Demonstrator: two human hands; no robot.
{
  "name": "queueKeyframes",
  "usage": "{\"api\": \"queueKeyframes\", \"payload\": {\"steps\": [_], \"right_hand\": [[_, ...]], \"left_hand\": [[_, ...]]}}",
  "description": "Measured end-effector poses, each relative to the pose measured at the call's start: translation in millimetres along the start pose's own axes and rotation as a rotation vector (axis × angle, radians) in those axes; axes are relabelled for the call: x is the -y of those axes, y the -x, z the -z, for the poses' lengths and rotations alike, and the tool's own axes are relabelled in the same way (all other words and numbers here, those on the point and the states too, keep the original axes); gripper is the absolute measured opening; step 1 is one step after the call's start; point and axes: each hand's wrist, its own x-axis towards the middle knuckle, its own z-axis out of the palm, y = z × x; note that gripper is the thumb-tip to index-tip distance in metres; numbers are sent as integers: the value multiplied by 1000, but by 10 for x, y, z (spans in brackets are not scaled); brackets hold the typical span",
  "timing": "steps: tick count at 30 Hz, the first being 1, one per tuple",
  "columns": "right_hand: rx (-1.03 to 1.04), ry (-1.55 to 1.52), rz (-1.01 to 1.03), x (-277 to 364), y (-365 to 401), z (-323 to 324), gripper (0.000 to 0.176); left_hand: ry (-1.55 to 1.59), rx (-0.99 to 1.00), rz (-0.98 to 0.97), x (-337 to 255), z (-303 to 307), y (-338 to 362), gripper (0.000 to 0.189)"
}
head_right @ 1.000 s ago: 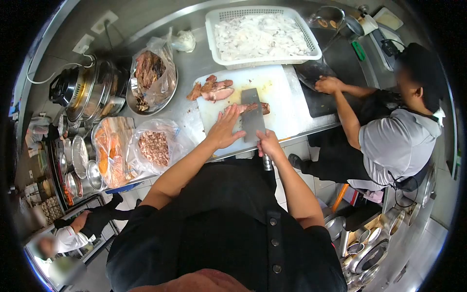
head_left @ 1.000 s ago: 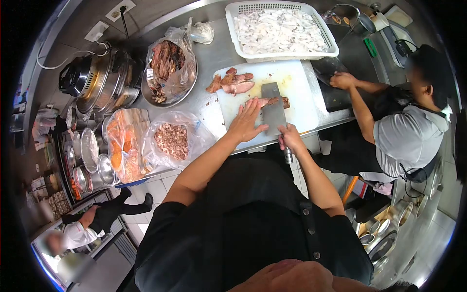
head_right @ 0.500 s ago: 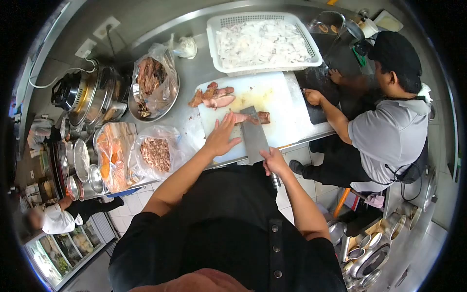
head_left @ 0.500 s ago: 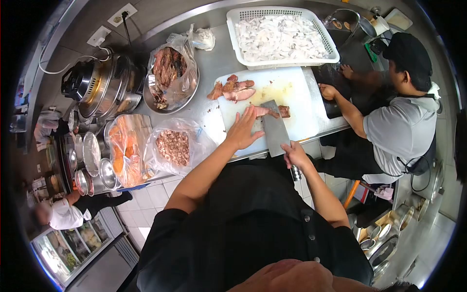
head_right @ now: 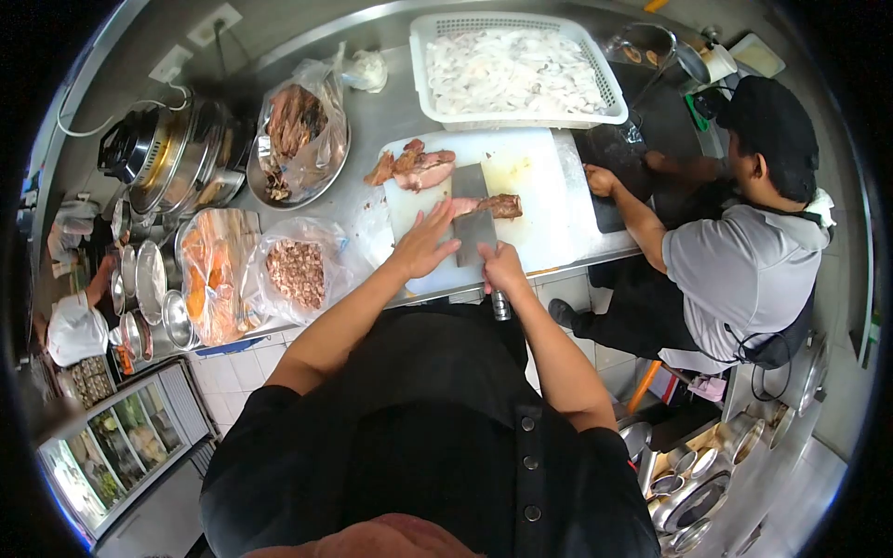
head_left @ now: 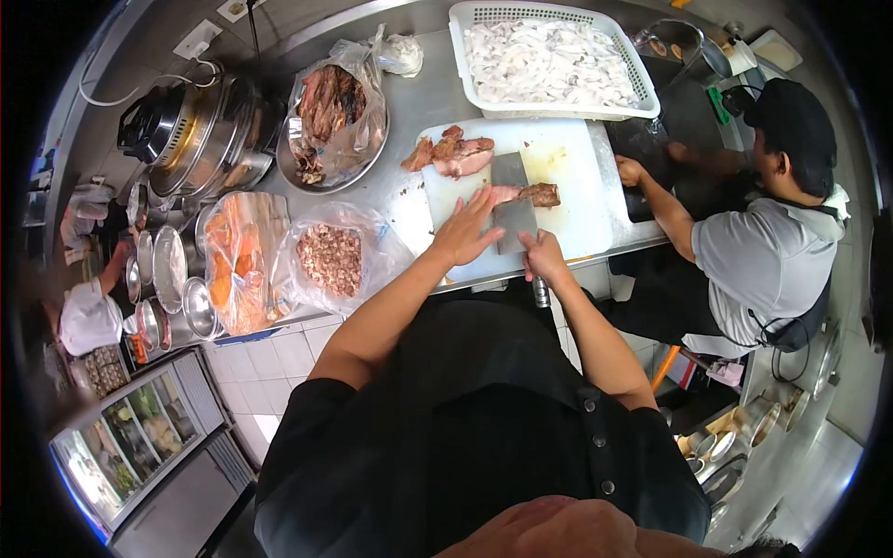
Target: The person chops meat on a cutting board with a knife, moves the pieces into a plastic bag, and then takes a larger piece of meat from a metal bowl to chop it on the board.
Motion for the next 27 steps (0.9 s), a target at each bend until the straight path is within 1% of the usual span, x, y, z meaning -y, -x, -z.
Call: {"api": "queueKeyframes", "payload": {"steps": [2,3,5,9,11,14,15,16,18,20,21,22,23,24,26,27], "right_hand": [[1,110,-12,66,184,29,36],[0,111,-12,63,302,61,36],[64,145,-73,39,501,165,32],[50,174,-97,-34,461,96,33],[-31,224,-90,-6,376,8,34],[-92,244,-49,170,353,-207,35],[-115,274,-35,174,325,-268,41],[-115,279,-36,176,302,-338,41],[-211,335,-30,175,260,-487,39],[-221,338,3,19,104,-595,37],[-284,378,102,-207,-60,-644,36],[-347,415,201,-177,-45,-716,34],[-315,344,127,-140,-3,-703,34],[-321,345,131,-82,45,-702,34],[-304,343,110,-16,103,-709,35],[-313,339,119,-35,88,-698,35]], "left_hand": [[20,-12,8,4,3,9,98],[21,-12,7,-2,1,23,98],[48,-24,-3,-29,-34,49,98],[58,-22,-23,-85,-48,129,98],[51,-40,-24,-108,-52,126,98],[85,-68,-46,-8,-129,112,96],[90,-71,-44,-14,-127,124,96],[108,-83,-37,-26,-125,125,96],[130,-96,-33,-26,-136,121,95],[185,-90,-10,8,-175,103,96],[188,-92,-13,11,-203,99,96],[138,-172,-12,-6,-236,95,87],[87,-255,-14,-27,-263,76,79],[87,-258,-20,-108,-226,46,79],[44,-338,138,-319,-81,-43,59],[39,-342,127,-335,-67,-124,59]]}}
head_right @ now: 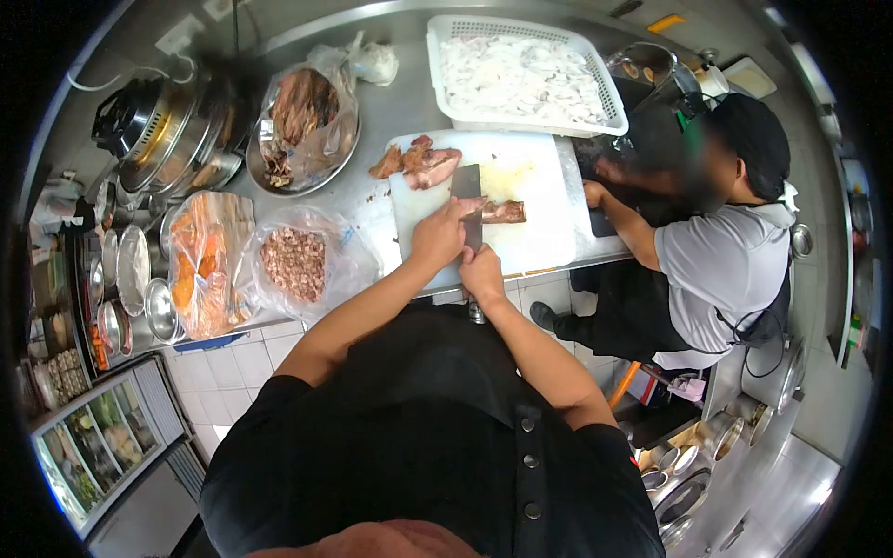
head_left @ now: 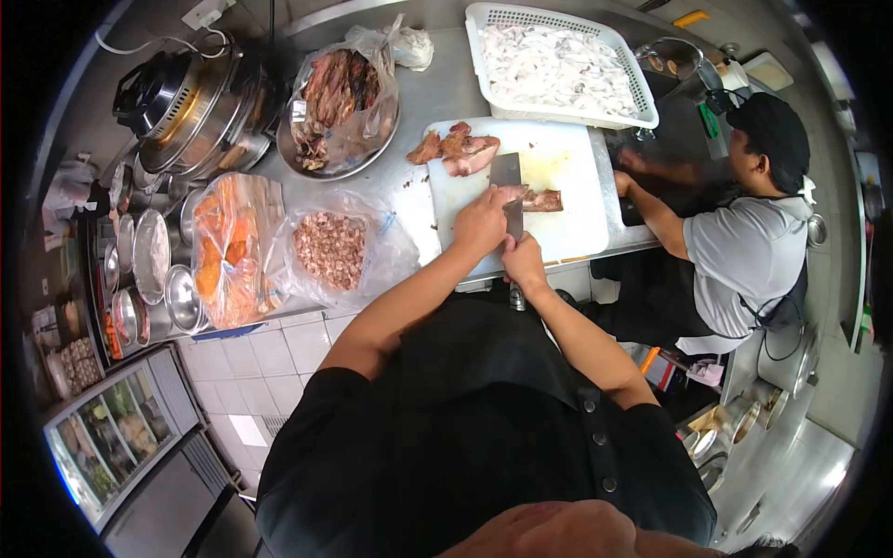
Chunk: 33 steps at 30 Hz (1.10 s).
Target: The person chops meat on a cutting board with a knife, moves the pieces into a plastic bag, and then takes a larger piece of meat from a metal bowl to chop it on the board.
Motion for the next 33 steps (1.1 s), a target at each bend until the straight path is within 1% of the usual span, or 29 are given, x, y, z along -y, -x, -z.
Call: {"api": "queueKeyframes", "payload": {"steps": [2,3,5,6,7,9,10,11,12,13,14,15,17,19,20,22,23,25,27,29,31,33], "right_hand": [[-27,128,54,-129,-49,-9,35],[-33,124,56,-42,15,69,35],[84,103,-48,310,255,327,35],[77,100,-42,318,289,397,35],[99,133,-31,281,317,498,34],[128,169,-16,184,416,708,34],[110,135,-17,127,484,829,34],[91,101,-10,80,497,957,34],[77,94,-30,22,488,1093,34],[63,85,-52,-31,471,1228,33],[46,95,-57,-80,429,1353,34],[34,52,-39,-155,365,1454,34],[32,-58,4,-235,271,1632,33],[46,-90,-3,-262,181,1745,31],[57,-112,-13,-283,138,1789,30],[93,-116,-21,-358,43,1835,30],[126,-108,-26,-402,9,1863,31],[159,-96,-49,-523,-61,1904,31],[196,-85,-77,-567,-77,1970,32],[279,-80,-103,-547,-32,2105,33],[323,-54,-100,-612,-70,2180,30],[368,-25,-99,-654,-129,2225,28]], "left_hand": [[-145,-163,-87,21,-55,-181,47],[-146,-165,-94,53,-69,-249,47],[-174,-276,-21,130,-98,-404,38],[-106,-324,2,228,-116,-502,32],[-107,-328,-5,205,-10,-584,32],[-98,-495,104,113,275,-680,30],[-58,-181,264,-100,680,-685,33],[-60,-193,271,21,679,-718,33],[-247,-339,156,201,603,-766,35],[-437,-479,40,111,722,-749,38],[-292,-413,137,-29,777,-685,47],[-299,-415,141,-61,675,-618,47],[101,-319,-131,3,320,-533,53],[122,-25,13,-252,-142,-165,64],[112,-22,16,-392,-239,-36,64],[-3,4,-101,-614,-365,111,74],[-8,8,-98,-668,-385,121,74],[-245,98,-68,-722,-402,88,96],[-203,140,-59,-726,-427,15,98],[-153,186,-45,-739,-513,21,101],[-318,209,-38,-759,-571,3,105],[-311,234,-15,-751,-584,-19,105]]}}
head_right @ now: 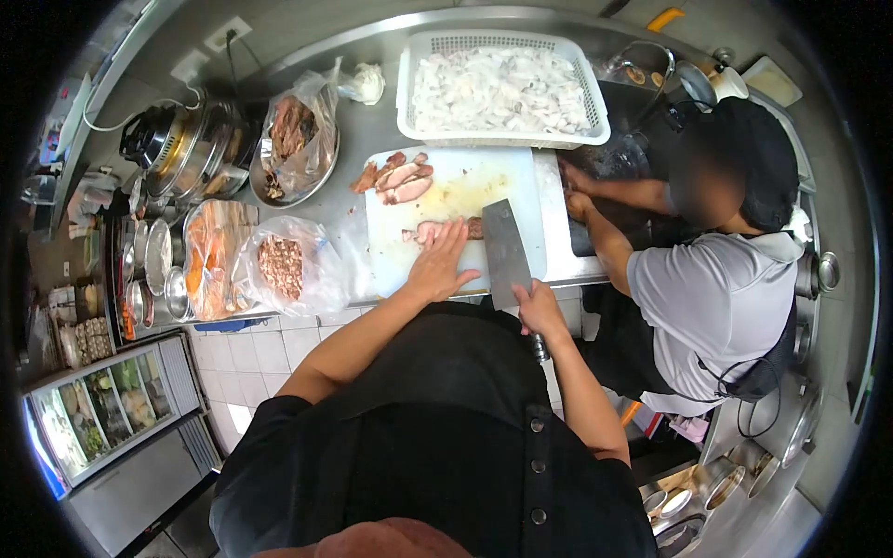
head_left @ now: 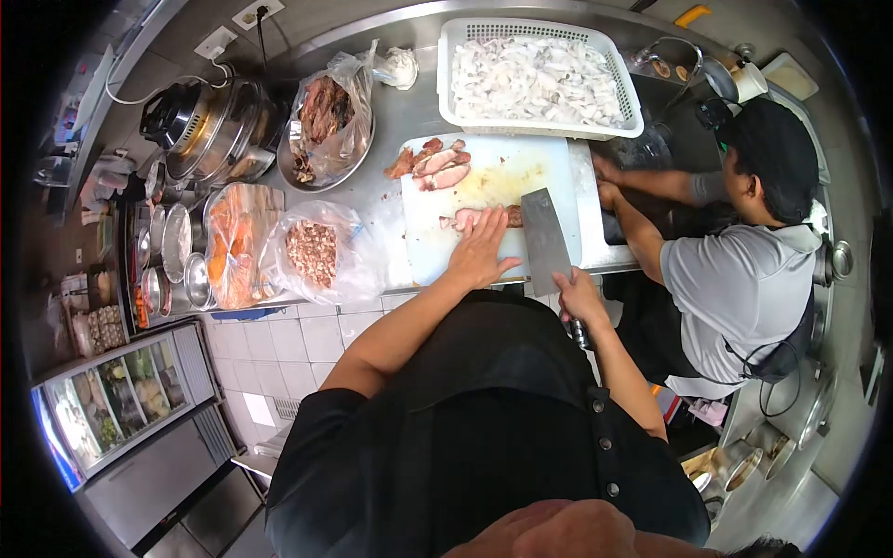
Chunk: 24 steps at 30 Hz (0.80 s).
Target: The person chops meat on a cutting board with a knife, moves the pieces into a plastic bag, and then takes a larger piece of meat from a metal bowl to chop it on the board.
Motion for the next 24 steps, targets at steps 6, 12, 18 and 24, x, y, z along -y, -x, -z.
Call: {"api": "queueKeyframes", "payload": {"steps": [6,12,18,24], "right_hand": [[45,-14,21,123,-469,56,35],[58,23,45,165,-580,119,36],[17,91,4,15,-190,116,37],[-12,100,76,255,-837,-127,36]], "left_hand": [[55,27,54,-4,-11,-43,104],[95,23,63,16,-64,-69,102],[83,81,62,11,-1,-44,104],[102,71,70,31,1,-64,109]]}}
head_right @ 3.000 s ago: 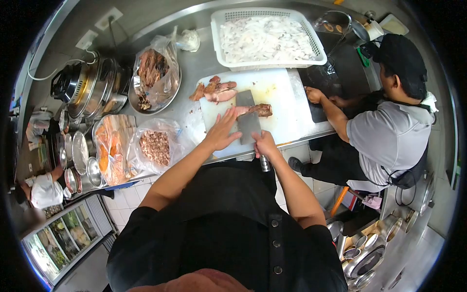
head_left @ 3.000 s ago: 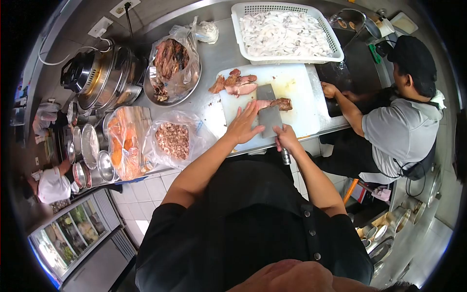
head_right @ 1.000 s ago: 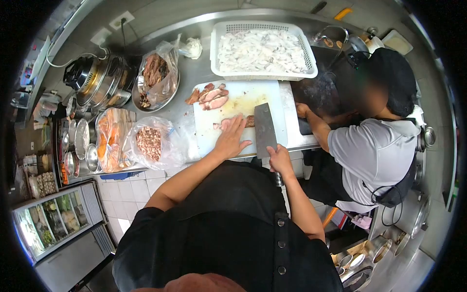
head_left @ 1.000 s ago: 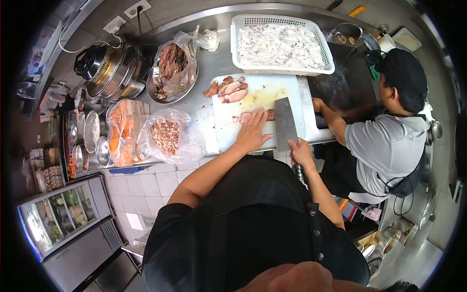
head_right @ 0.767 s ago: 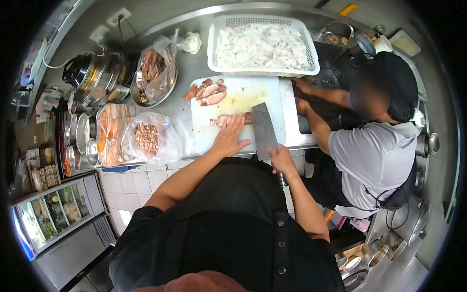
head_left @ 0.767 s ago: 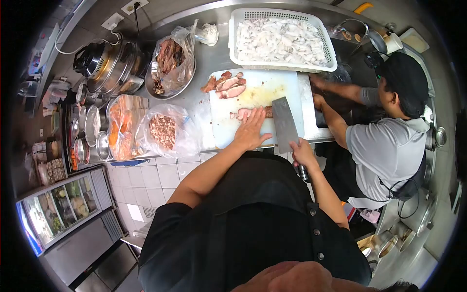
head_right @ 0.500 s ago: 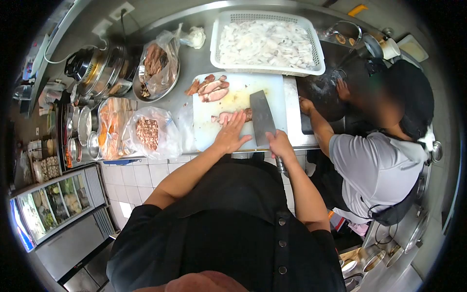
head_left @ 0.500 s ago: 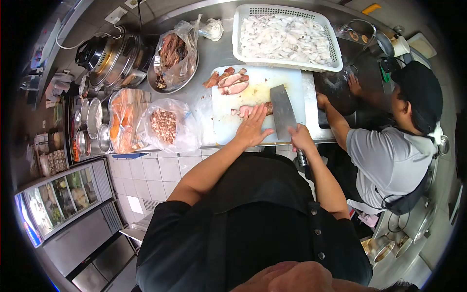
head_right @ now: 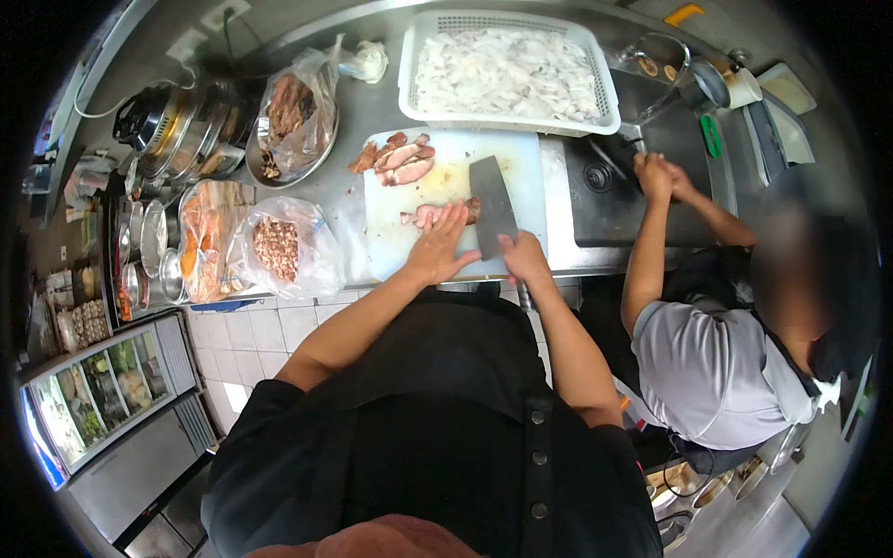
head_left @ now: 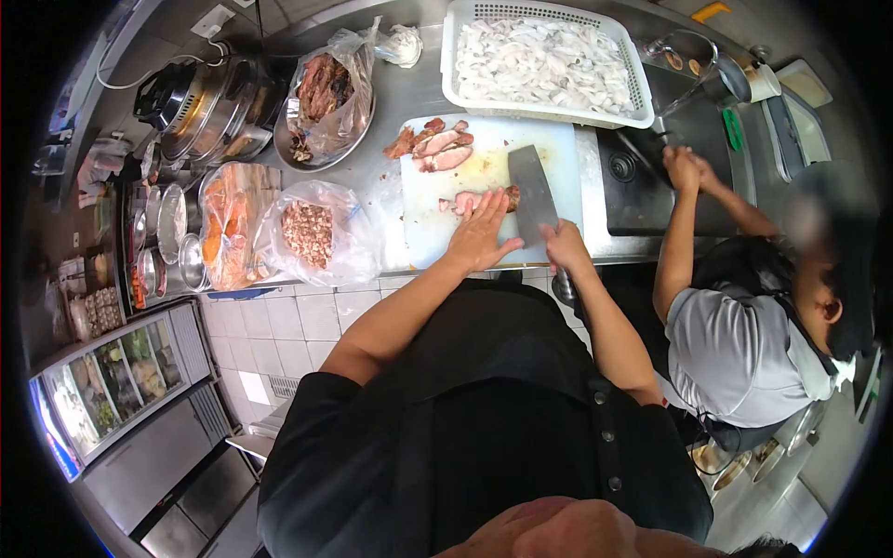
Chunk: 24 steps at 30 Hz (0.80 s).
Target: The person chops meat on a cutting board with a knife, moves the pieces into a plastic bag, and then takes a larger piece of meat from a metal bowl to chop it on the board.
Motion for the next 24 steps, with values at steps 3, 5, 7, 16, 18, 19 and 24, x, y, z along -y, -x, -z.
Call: {"api": "queueKeyframes", "payload": {"steps": [3,5,7,16,18,19,24], "right_hand": [[-15,-40,11,-54,-58,-58,35],[9,-92,-1,-127,173,-26,35],[47,-147,-23,-247,438,-33,34],[42,-244,4,-130,-71,-321,34],[46,-329,-14,-177,-42,-363,32],[50,-331,-19,-204,-27,-396,32],[86,-373,-37,-314,326,-388,30]], "left_hand": [[3,-11,-1,-18,-27,12,110],[-2,-24,-1,-12,-17,21,111],[14,-20,-26,8,-9,26,110],[65,-21,-24,272,153,123,111],[-27,-31,-14,319,164,238,110],[-115,-37,1,337,153,297,110],[-118,-45,-11,365,136,269,111]]}}
